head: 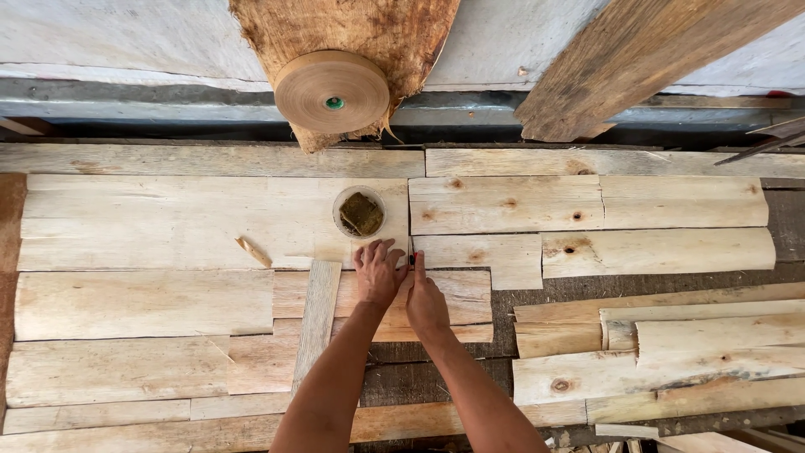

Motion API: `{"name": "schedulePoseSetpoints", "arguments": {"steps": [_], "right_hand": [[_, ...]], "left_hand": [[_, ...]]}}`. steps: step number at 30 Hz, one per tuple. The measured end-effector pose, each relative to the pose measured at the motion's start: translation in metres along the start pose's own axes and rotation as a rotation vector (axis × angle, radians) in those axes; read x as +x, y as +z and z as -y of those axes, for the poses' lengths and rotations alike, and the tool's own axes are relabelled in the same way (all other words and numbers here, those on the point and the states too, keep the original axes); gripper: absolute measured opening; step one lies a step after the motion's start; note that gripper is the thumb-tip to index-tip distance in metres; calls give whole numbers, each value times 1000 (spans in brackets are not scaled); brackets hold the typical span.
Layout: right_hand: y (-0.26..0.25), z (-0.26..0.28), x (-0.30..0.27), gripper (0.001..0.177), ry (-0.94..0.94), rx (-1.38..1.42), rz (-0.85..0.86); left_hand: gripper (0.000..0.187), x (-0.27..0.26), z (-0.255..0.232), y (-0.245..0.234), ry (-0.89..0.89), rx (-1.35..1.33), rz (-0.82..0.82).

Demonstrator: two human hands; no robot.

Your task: Using a utility knife to carve and fit wooden planks for a surface.

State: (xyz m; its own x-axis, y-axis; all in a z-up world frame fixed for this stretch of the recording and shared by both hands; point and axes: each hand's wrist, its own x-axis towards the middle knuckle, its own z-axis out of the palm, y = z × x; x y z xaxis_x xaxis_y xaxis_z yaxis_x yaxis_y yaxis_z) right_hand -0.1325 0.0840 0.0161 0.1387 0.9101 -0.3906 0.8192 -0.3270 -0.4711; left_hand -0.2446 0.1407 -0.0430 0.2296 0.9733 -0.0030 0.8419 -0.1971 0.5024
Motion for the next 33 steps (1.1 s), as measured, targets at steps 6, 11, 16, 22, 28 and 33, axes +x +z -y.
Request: {"name": "schedulePoseSetpoints", "arguments": {"steps": [6,11,16,22,28,33], "right_hand": [[8,-9,1,78,-100,37,-68],[11,-6,4,75,-32,45,-28],[7,-5,0,76,-75,31,-53],[5,-1,2,74,-37,36,-12],[11,-5,2,77,-68,35,-42],[-1,4,-1,75,9,33,27]], "left_hand": [[38,1,-7,-14,-1,-31,8],[41,1,-8,-17,17,-8,20],[39,1,-8,-19,13,41,60],[38,3,-4,-14,59,88,74],[36,3,-2,-12,95,149,92],[34,2,-4,-14,116,140,37]]}}
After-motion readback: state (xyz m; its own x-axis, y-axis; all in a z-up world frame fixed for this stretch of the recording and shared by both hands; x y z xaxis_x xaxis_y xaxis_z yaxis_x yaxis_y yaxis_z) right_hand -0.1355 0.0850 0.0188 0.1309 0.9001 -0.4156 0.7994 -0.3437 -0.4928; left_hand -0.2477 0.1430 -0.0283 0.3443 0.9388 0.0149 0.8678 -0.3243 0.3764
